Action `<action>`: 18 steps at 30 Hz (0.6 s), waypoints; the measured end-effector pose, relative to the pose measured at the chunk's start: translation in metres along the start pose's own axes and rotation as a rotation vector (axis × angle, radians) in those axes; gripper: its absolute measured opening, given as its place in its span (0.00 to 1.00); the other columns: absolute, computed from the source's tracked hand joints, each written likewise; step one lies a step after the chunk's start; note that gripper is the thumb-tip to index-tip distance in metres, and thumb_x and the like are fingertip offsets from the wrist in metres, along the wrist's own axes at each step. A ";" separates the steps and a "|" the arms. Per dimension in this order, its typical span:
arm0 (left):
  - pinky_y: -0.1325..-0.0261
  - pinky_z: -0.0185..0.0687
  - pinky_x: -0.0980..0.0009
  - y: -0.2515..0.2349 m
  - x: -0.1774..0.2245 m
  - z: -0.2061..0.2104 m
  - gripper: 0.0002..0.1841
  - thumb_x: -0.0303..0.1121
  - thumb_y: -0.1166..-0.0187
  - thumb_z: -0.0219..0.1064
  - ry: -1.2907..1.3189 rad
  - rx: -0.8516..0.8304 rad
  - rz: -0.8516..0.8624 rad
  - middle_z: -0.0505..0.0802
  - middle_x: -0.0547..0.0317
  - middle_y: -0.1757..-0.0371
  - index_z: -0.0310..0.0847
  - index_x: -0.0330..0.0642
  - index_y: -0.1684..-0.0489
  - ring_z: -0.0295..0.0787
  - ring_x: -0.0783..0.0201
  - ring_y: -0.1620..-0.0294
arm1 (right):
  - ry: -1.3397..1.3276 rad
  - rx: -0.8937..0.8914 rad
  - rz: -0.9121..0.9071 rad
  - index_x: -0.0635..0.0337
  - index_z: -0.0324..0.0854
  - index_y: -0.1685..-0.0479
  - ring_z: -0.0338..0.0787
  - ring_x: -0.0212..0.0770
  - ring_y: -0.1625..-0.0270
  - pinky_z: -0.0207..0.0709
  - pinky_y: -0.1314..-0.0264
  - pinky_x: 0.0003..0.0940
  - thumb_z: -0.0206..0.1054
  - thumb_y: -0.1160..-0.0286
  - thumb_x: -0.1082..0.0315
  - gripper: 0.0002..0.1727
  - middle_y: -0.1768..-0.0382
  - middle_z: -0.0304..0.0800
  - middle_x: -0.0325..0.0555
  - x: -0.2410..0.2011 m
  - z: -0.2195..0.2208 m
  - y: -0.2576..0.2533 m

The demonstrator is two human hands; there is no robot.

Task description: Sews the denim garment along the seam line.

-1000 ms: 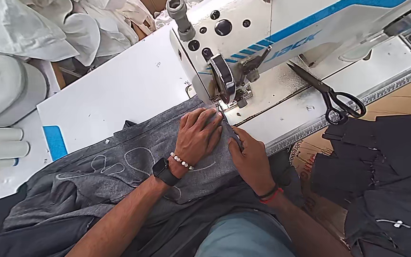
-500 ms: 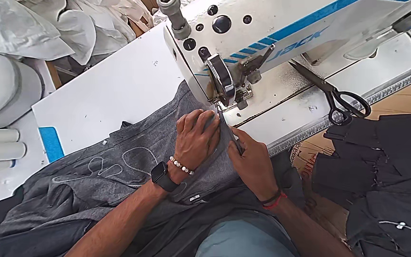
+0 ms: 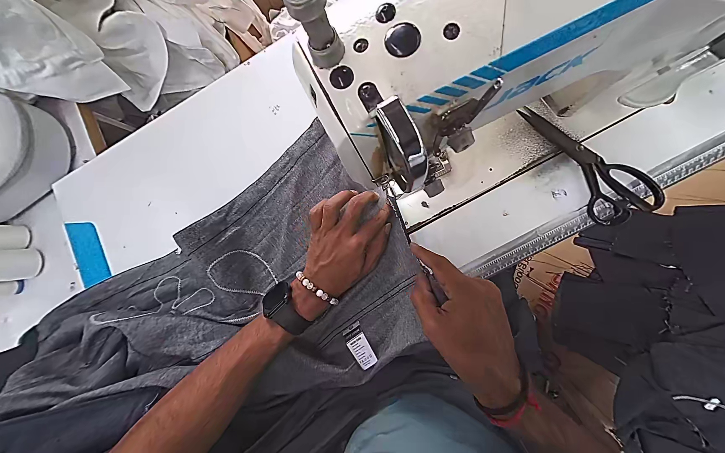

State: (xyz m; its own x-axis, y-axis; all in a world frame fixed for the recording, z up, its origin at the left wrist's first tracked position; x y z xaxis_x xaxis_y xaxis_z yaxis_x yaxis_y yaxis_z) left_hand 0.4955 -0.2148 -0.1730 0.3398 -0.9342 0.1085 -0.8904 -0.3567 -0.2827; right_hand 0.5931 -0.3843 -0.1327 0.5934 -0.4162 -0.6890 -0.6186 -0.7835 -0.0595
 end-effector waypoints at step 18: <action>0.11 0.58 0.48 0.008 -0.007 0.002 0.22 0.45 0.12 0.53 0.169 -0.085 -0.018 0.77 0.62 0.14 0.81 0.64 0.22 0.64 0.53 0.11 | 0.187 -0.247 -0.145 0.49 0.79 0.24 0.85 0.46 0.79 0.78 0.78 0.50 0.67 0.27 0.50 0.30 0.79 0.86 0.40 0.047 -0.008 -0.038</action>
Point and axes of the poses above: each hand's wrist, its own y-axis away from the middle knuckle, its own z-axis out of the palm, x = y × z, the point moved 4 cm from there along -y, towards the middle knuckle
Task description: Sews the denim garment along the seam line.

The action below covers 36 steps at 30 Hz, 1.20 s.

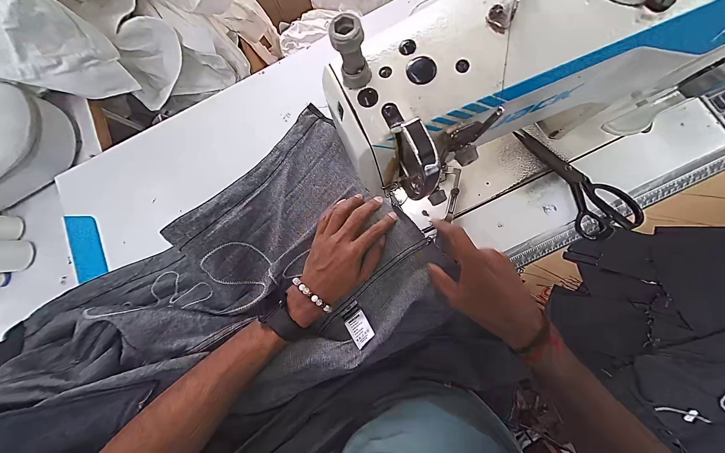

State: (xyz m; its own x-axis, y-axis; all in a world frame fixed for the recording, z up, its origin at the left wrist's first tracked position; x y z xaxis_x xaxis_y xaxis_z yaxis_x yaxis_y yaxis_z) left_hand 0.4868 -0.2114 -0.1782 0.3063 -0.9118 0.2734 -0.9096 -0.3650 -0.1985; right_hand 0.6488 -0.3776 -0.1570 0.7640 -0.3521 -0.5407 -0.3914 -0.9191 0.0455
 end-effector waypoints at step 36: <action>0.28 0.70 0.53 -0.016 0.001 -0.007 0.18 0.44 0.12 0.57 -0.134 0.105 0.031 0.90 0.62 0.30 0.87 0.58 0.31 0.81 0.54 0.28 | 0.282 0.206 -0.201 0.59 0.89 0.36 0.89 0.46 0.65 0.80 0.71 0.37 0.62 0.19 0.66 0.18 0.65 0.87 0.48 -0.041 0.033 -0.035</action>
Point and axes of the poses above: each hand's wrist, its own y-axis away from the middle knuckle, its own z-axis out of the palm, x = y × z, the point moved 4 cm from there along -y, towards the middle knuckle
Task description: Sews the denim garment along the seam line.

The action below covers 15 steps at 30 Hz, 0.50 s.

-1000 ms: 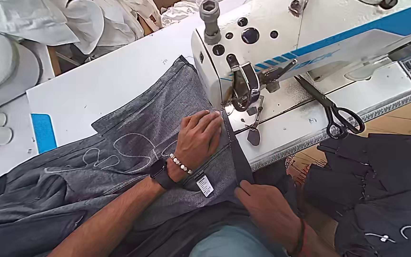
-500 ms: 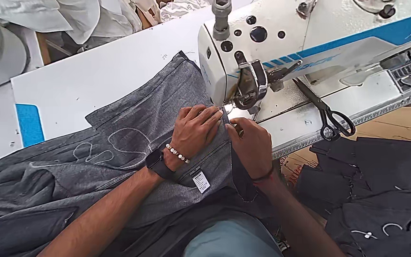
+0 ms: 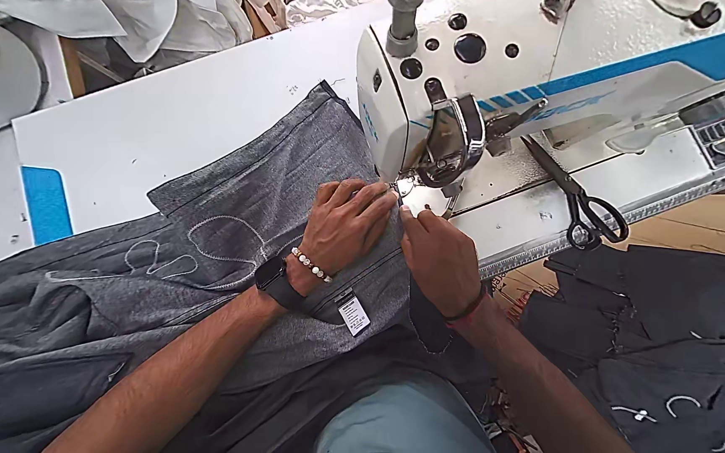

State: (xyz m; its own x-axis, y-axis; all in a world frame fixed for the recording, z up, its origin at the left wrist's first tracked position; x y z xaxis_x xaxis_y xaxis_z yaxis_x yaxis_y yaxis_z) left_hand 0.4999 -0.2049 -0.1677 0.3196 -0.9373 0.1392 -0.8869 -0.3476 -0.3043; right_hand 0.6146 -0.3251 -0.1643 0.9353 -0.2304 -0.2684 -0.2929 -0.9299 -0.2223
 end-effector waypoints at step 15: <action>0.15 0.68 0.56 0.014 0.015 0.000 0.18 0.38 0.14 0.56 0.264 -0.027 -0.105 0.87 0.60 0.25 0.90 0.49 0.37 0.75 0.57 0.18 | -0.235 0.050 0.206 0.51 0.93 0.50 0.89 0.40 0.65 0.83 0.68 0.40 0.61 0.15 0.58 0.14 0.62 0.89 0.41 0.020 -0.008 -0.005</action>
Point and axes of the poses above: each hand's wrist, its own y-axis away from the middle knuckle, its own z-axis out of the palm, x = y × z, the point moved 4 cm from there along -y, towards the middle knuckle
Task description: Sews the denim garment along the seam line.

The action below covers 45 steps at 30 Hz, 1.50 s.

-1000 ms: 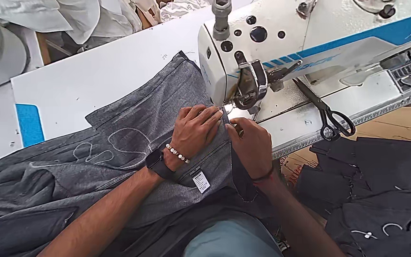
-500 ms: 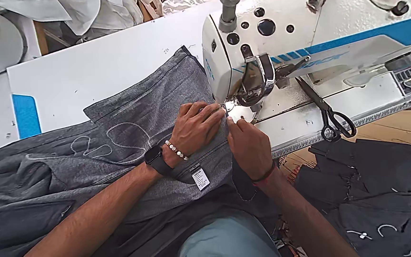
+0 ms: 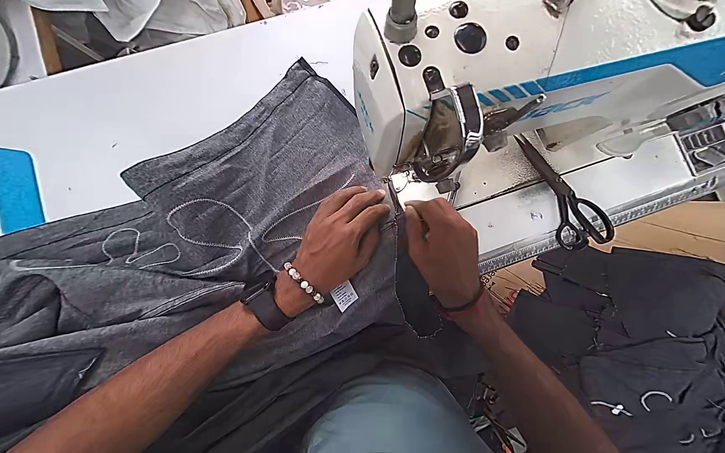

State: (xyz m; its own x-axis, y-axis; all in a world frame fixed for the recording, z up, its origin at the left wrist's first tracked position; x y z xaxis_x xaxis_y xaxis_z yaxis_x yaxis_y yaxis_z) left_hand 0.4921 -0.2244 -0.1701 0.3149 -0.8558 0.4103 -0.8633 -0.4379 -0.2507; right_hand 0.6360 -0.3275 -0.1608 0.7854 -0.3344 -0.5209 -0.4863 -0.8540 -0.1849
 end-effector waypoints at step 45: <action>0.20 0.63 0.52 -0.005 -0.006 -0.001 0.20 0.43 0.15 0.57 -0.133 -0.036 0.213 0.86 0.68 0.23 0.88 0.62 0.29 0.75 0.53 0.20 | 0.216 -0.002 -0.171 0.49 0.91 0.34 0.78 0.42 0.88 0.64 0.87 0.39 0.59 0.20 0.64 0.21 0.89 0.79 0.39 0.004 0.003 0.041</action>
State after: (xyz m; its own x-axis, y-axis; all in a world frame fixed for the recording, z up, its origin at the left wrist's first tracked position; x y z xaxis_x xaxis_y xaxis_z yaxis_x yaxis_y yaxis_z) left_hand 0.4942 -0.2167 -0.1708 0.1719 -0.9574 0.2318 -0.9283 -0.2362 -0.2870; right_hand 0.6179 -0.3627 -0.1731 0.9197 -0.2624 -0.2922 -0.3390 -0.9061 -0.2532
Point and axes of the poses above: each hand's wrist, its own y-axis away from the middle knuckle, its own z-axis out of the palm, x = y × z, the point moved 4 cm from there along -y, towards the middle knuckle
